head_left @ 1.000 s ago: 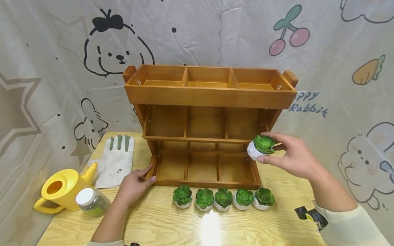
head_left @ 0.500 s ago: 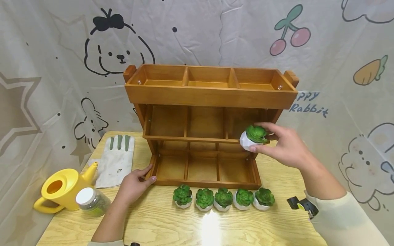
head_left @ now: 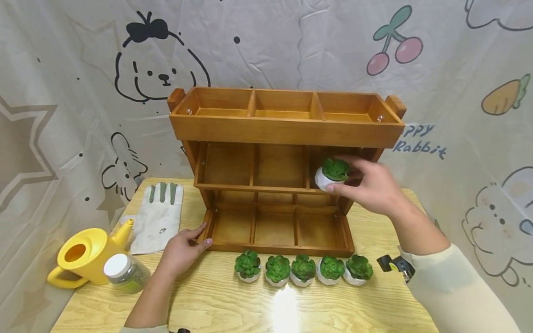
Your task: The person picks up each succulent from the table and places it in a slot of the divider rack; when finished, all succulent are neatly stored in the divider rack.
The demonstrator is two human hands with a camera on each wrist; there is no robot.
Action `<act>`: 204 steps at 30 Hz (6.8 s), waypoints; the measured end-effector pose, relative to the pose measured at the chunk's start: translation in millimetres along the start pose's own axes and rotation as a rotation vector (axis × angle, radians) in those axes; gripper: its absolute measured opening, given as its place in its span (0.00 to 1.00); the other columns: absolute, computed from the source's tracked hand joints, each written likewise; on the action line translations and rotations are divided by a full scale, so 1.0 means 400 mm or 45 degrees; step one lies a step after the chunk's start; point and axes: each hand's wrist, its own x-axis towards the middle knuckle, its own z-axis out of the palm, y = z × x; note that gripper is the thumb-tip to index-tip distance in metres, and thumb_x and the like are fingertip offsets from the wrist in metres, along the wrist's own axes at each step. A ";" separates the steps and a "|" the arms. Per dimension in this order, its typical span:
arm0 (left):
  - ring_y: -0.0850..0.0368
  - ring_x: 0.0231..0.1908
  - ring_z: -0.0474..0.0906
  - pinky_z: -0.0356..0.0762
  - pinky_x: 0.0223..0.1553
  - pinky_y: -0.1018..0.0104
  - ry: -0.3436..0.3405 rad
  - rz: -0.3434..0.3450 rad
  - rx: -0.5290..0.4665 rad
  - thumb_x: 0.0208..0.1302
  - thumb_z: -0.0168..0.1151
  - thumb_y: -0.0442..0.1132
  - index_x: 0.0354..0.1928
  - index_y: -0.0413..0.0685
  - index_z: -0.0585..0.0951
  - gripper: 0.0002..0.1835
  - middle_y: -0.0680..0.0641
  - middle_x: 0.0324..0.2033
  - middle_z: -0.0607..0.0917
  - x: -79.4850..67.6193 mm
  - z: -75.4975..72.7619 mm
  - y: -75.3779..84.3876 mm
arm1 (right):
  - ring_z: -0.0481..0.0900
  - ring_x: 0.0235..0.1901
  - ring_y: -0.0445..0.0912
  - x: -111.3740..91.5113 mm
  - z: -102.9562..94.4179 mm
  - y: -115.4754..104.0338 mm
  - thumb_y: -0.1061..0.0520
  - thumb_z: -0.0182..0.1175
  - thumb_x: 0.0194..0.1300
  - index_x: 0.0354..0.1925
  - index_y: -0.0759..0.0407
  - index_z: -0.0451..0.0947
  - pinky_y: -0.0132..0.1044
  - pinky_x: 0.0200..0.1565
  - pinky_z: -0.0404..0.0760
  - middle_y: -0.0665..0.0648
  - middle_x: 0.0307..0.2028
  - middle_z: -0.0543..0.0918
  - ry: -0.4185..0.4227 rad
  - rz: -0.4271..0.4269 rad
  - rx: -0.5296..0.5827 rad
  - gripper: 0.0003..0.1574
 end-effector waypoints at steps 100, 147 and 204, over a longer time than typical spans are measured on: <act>0.53 0.42 0.79 0.77 0.44 0.53 -0.007 -0.012 -0.043 0.69 0.69 0.56 0.73 0.57 0.75 0.33 0.46 0.47 0.84 -0.001 0.001 0.001 | 0.82 0.59 0.52 -0.175 0.057 0.044 0.71 0.75 0.58 0.72 0.62 0.71 0.23 0.52 0.77 0.63 0.65 0.78 0.233 -0.190 0.242 0.45; 0.53 0.39 0.77 0.75 0.40 0.56 -0.014 -0.036 -0.039 0.69 0.70 0.54 0.73 0.56 0.75 0.33 0.46 0.42 0.84 0.000 0.000 -0.006 | 0.69 0.68 0.67 -0.397 0.181 0.202 0.41 0.77 0.60 0.75 0.48 0.69 0.72 0.61 0.67 0.59 0.71 0.74 -0.105 0.204 0.199 0.50; 0.54 0.37 0.76 0.74 0.39 0.57 -0.021 -0.031 -0.049 0.69 0.70 0.55 0.73 0.56 0.75 0.34 0.47 0.38 0.81 -0.002 -0.001 -0.005 | 0.84 0.53 0.64 -0.444 0.206 0.243 0.53 0.83 0.51 0.74 0.61 0.65 0.55 0.54 0.82 0.66 0.59 0.81 -0.195 0.312 0.141 0.59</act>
